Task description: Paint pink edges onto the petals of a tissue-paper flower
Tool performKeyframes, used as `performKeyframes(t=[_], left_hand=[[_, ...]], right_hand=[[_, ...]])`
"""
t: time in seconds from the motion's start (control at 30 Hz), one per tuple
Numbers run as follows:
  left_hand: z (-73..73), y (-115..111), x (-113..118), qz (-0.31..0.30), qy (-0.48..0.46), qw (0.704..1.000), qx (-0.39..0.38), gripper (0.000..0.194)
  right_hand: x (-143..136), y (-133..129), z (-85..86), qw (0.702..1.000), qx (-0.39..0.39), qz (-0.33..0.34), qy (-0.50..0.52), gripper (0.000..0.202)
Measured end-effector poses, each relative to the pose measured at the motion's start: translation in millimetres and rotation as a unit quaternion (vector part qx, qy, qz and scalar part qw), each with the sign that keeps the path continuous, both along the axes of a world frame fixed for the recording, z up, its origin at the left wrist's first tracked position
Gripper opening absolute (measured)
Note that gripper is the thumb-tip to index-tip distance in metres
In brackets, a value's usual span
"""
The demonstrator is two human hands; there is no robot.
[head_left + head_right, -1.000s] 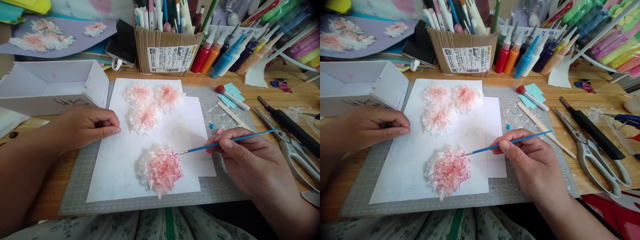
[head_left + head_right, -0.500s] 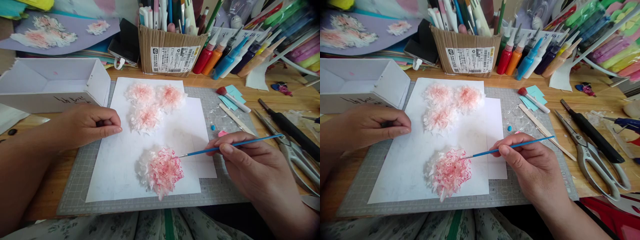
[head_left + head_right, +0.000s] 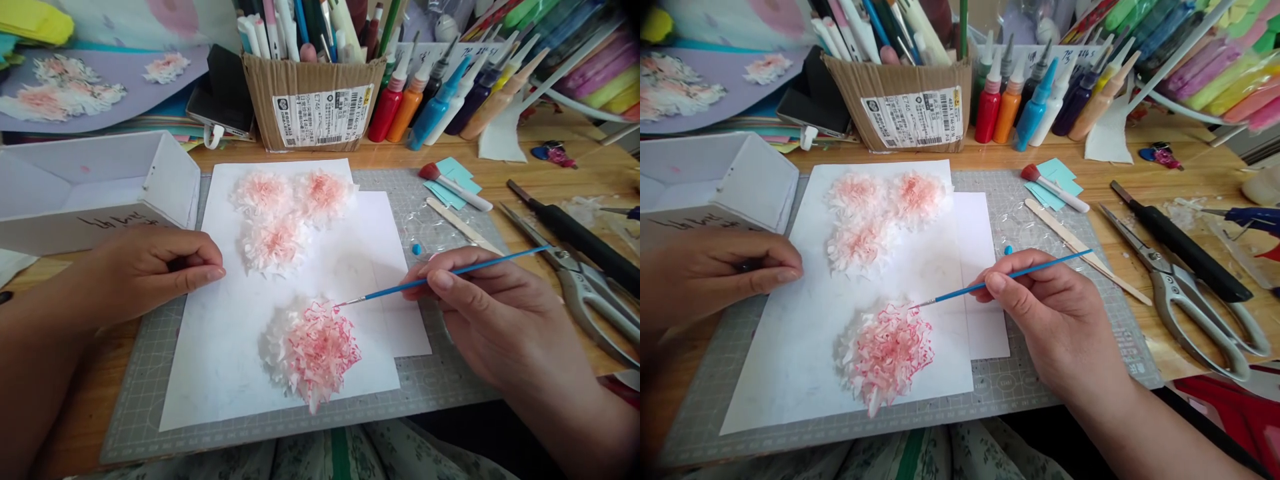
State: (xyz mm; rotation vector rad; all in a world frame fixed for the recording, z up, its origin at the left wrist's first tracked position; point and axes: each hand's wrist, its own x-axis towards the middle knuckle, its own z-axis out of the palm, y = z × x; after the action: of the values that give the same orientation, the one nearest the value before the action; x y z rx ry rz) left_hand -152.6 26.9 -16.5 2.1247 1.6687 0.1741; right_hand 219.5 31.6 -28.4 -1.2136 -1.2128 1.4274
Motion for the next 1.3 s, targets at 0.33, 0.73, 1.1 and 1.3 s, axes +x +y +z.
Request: performKeyframes(t=[0.33, 0.73, 1.1, 1.3], left_hand=[[2.9, -3, -1, -0.004, -0.014, 1.000, -0.011, 0.035], [3.0, -4, 5, 0.020, -0.021, 1.000, -0.008, 0.038], [-0.6, -1, -6, -0.014, -0.006, 1.000, -0.001, 0.032], [0.2, -2, -5, -0.037, -0.023, 0.999, 0.019, 0.028]], right_hand=[[-7, 2, 2.2, 0.999, -0.006, -0.023, 0.026, 0.010], [-1, -5, -0.1, 0.999, 0.021, 0.026, 0.011, 0.003], [-7, -14, 22.9, 0.962, 0.194, 0.034, -0.188, 0.004], [-4, -19, 24.3, 0.934, 0.276, 0.101, -0.203, 0.022]])
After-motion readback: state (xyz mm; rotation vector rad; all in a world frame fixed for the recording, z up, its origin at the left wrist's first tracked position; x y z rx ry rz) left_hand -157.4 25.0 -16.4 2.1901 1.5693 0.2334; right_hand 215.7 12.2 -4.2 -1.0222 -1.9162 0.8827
